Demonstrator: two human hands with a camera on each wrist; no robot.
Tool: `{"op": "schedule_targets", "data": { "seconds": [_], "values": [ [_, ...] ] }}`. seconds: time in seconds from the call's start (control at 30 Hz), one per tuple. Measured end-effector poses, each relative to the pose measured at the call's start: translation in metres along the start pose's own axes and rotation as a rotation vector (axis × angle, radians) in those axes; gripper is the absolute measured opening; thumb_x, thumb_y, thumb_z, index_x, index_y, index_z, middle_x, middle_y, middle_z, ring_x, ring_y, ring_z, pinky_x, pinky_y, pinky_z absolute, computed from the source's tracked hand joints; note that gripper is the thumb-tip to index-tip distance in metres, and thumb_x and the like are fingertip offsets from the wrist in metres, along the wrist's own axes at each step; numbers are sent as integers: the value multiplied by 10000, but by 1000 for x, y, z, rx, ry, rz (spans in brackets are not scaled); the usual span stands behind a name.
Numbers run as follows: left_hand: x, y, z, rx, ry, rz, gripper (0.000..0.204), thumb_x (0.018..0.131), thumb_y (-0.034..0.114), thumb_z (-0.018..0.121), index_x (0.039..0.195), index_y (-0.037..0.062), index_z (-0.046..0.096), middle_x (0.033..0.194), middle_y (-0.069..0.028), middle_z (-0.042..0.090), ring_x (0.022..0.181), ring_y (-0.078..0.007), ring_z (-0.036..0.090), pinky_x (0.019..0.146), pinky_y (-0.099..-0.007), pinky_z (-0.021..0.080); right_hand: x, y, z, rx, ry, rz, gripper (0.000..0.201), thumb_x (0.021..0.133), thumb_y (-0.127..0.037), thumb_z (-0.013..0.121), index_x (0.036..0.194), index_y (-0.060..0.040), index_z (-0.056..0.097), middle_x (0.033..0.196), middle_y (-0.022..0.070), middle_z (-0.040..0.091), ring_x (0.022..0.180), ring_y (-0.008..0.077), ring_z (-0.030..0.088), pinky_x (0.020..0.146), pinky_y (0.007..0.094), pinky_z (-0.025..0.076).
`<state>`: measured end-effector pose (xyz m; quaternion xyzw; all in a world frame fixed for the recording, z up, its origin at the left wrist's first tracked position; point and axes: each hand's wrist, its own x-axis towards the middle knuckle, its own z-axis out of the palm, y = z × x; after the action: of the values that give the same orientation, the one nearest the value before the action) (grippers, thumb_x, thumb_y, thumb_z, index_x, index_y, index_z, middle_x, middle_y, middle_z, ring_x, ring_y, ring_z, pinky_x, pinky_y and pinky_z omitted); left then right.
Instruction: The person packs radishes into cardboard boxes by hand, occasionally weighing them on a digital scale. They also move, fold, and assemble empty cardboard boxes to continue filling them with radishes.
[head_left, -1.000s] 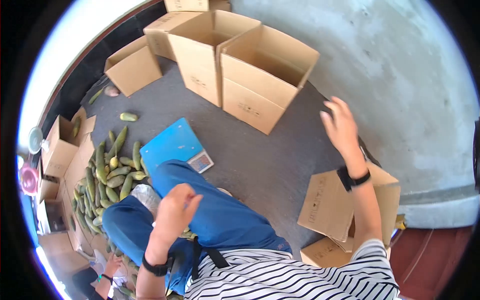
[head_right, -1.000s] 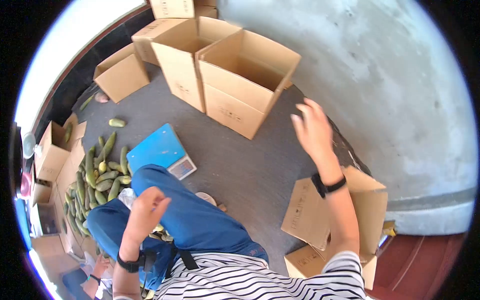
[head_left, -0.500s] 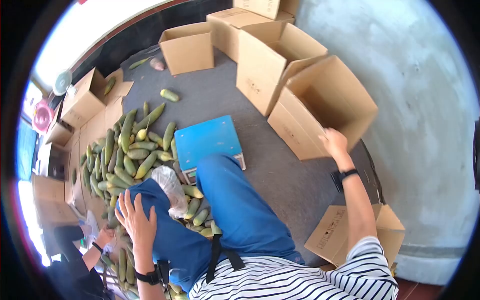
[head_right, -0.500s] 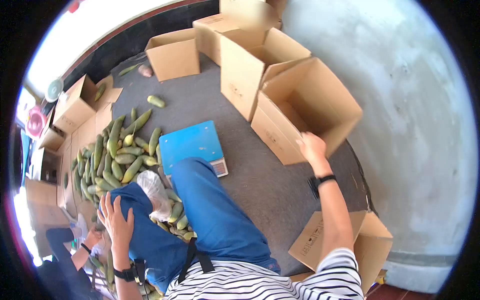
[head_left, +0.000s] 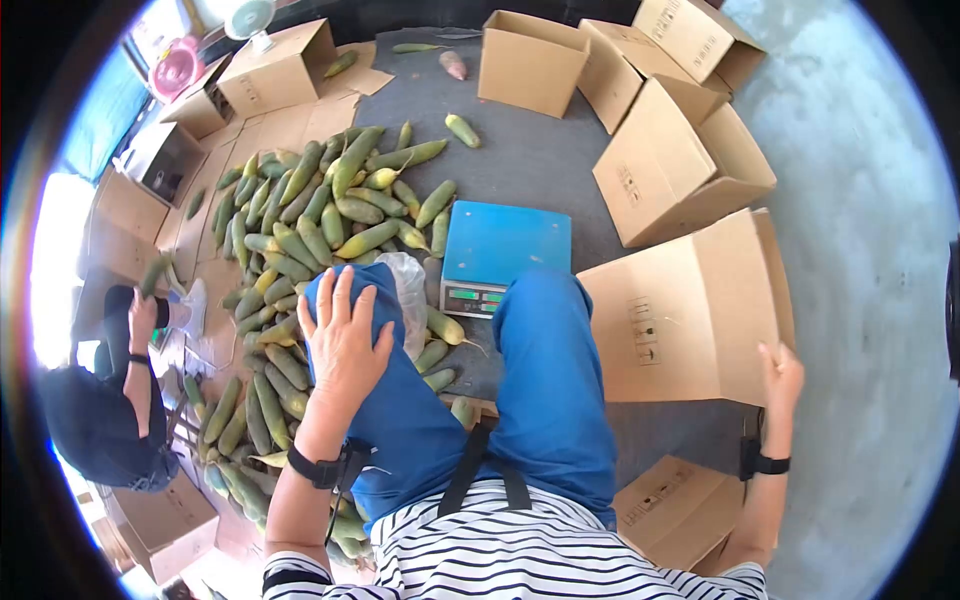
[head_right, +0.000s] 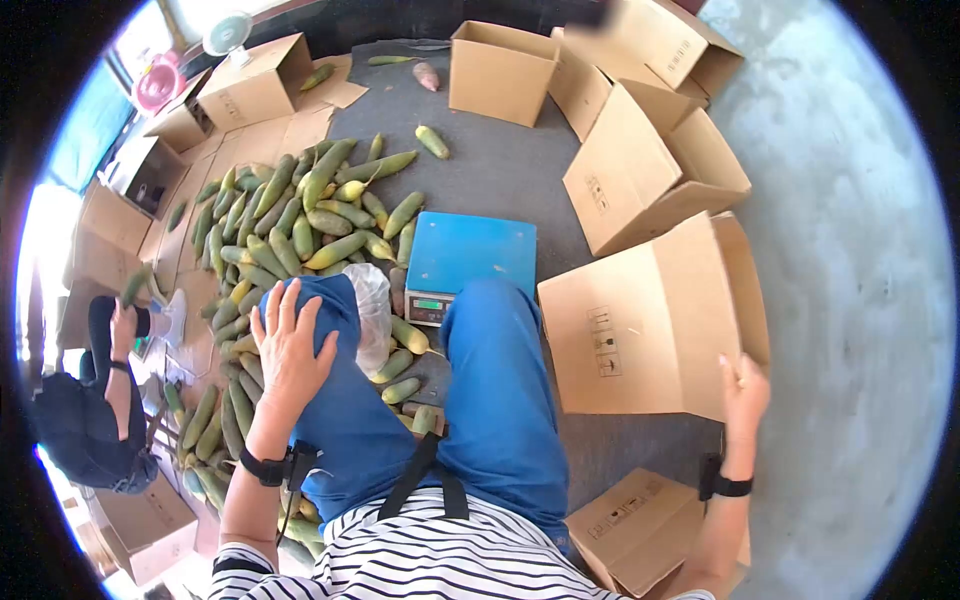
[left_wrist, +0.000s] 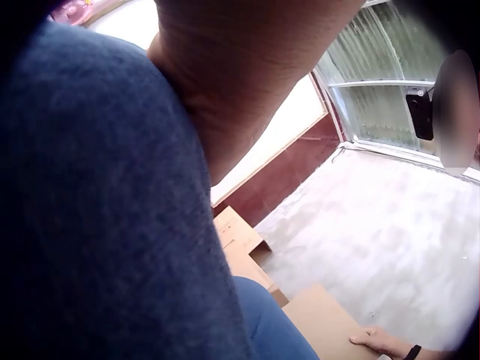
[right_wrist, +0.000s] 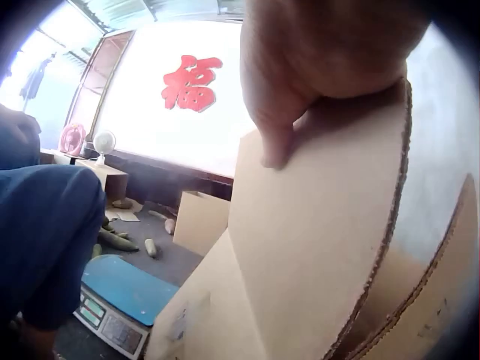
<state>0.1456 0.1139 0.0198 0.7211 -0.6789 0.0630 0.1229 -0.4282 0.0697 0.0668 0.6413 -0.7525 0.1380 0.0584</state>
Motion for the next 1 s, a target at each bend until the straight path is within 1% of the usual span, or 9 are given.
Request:
{"op": "schedule_targets", "data": {
  "seconds": [0.07, 0.2, 0.3, 0.4, 0.47, 0.5, 0.63, 0.8, 1.0],
  "values": [
    [-2, -3, 0, -16, 7, -27, 464, 765, 240, 695, 1176, 63, 569, 1411, -147, 397, 1360, -345, 291, 1090, -585, 179, 20, 9, -20, -29, 82, -89, 422, 882, -321, 642, 732, 22, 448, 655, 186, 435, 588, 322, 351, 548, 375, 378],
    [-5, -8, 0, -31, 12, -55, 463, 761, 231, 698, 1175, 70, 570, 1406, -143, 406, 1358, -340, 299, 1092, -580, 180, 33, -71, -73, 175, 90, -132, 399, 883, -271, 649, 732, 32, 439, 635, 163, 412, 583, 304, 341, 537, 365, 367],
    [-5, -9, 2, -35, 31, -61, 458, 758, 231, 700, 1168, 69, 576, 1400, -141, 416, 1354, -338, 307, 1094, -573, 183, 30, -128, -79, 201, 167, -294, 339, 875, -214, 663, 745, 32, 469, 621, 138, 408, 577, 294, 335, 521, 351, 354],
    [-5, -12, -1, -32, 37, -64, 446, 754, 233, 702, 1152, 70, 584, 1395, -139, 423, 1350, -334, 316, 1094, -568, 186, 29, -165, -75, 1, 118, -411, 285, 853, -176, 680, 746, 22, 505, 625, 134, 434, 561, 292, 364, 513, 347, 351],
    [-7, -14, -1, -46, 44, -53, 440, 750, 233, 705, 1144, 74, 590, 1397, -136, 424, 1349, -331, 318, 1092, -567, 188, 24, -195, -78, 41, 129, -600, 251, 820, -143, 698, 727, 5, 517, 627, 130, 461, 544, 288, 418, 505, 354, 355],
    [-8, -14, -1, -47, 51, -59, 448, 747, 231, 707, 1151, 78, 589, 1395, -133, 427, 1348, -329, 321, 1093, -562, 188, 23, -206, -76, -1, 146, -672, 197, 787, -133, 711, 741, -8, 566, 654, 112, 518, 568, 278, 497, 520, 364, 387],
    [-10, -17, 0, -56, 45, -82, 459, 742, 228, 711, 1160, 83, 589, 1395, -130, 429, 1350, -326, 322, 1097, -556, 185, 27, -233, -52, 3, 226, -924, 212, 693, -129, 729, 868, -32, 659, 747, 65, 599, 662, 243, 581, 589, 343, 458],
    [-13, -19, 0, -68, 58, -77, 461, 730, 221, 719, 1153, 87, 595, 1395, -126, 430, 1355, -315, 320, 1101, -550, 183, 18, -243, 2, 86, 160, -1052, 286, 649, -132, 724, 917, -52, 665, 791, 39, 597, 720, 206, 595, 602, 325, 471],
    [-16, -18, -1, -60, 67, -68, 460, 731, 227, 717, 1152, 83, 601, 1395, -125, 430, 1356, -316, 317, 1103, -550, 183, 19, -265, 41, 139, 133, -1072, 233, 695, -146, 705, 900, -57, 640, 744, 22, 552, 732, 183, 575, 632, 317, 475]
  ]
}}
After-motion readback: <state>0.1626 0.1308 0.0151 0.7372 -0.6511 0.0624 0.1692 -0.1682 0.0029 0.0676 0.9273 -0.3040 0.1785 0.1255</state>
